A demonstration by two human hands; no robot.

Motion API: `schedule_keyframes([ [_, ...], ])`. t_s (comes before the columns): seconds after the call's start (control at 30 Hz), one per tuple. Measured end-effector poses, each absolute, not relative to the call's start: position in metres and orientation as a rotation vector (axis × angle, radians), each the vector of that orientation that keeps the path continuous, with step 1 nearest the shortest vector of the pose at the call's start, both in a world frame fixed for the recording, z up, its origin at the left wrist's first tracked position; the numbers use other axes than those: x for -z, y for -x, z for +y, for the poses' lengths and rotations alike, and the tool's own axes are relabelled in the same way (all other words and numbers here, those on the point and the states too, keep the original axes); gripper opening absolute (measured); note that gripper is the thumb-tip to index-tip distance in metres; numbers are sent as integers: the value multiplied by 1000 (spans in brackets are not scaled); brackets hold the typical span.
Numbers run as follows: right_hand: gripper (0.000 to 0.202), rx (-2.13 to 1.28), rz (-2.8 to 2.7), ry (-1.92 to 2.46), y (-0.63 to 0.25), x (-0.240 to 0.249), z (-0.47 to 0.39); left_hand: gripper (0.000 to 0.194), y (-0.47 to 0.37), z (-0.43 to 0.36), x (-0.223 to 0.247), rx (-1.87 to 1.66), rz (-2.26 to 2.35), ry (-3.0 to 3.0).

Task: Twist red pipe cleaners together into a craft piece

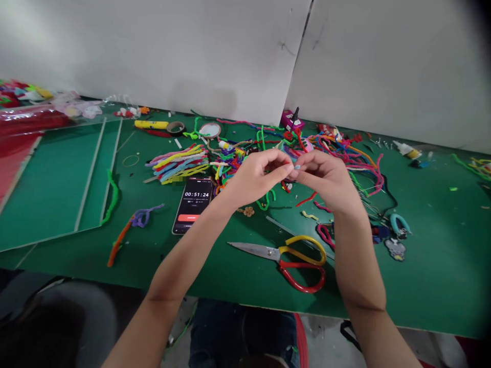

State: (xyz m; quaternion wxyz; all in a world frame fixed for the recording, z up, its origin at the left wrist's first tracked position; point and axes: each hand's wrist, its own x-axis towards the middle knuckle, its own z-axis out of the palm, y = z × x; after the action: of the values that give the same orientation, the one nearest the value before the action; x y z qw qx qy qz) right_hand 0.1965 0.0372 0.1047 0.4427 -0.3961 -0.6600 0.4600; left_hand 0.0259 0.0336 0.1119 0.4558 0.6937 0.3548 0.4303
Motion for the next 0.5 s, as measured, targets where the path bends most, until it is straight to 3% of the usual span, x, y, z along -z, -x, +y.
schedule_keyframes([
  [0.37,9,-288,-1980,1068,-187,-109,25,11,-22,38,-101,-1151,1085,-1932],
  [0.5,7,-186,-1924,1092,-183,-106,25,10,-24,37,-102,-1230,1098,-2003],
])
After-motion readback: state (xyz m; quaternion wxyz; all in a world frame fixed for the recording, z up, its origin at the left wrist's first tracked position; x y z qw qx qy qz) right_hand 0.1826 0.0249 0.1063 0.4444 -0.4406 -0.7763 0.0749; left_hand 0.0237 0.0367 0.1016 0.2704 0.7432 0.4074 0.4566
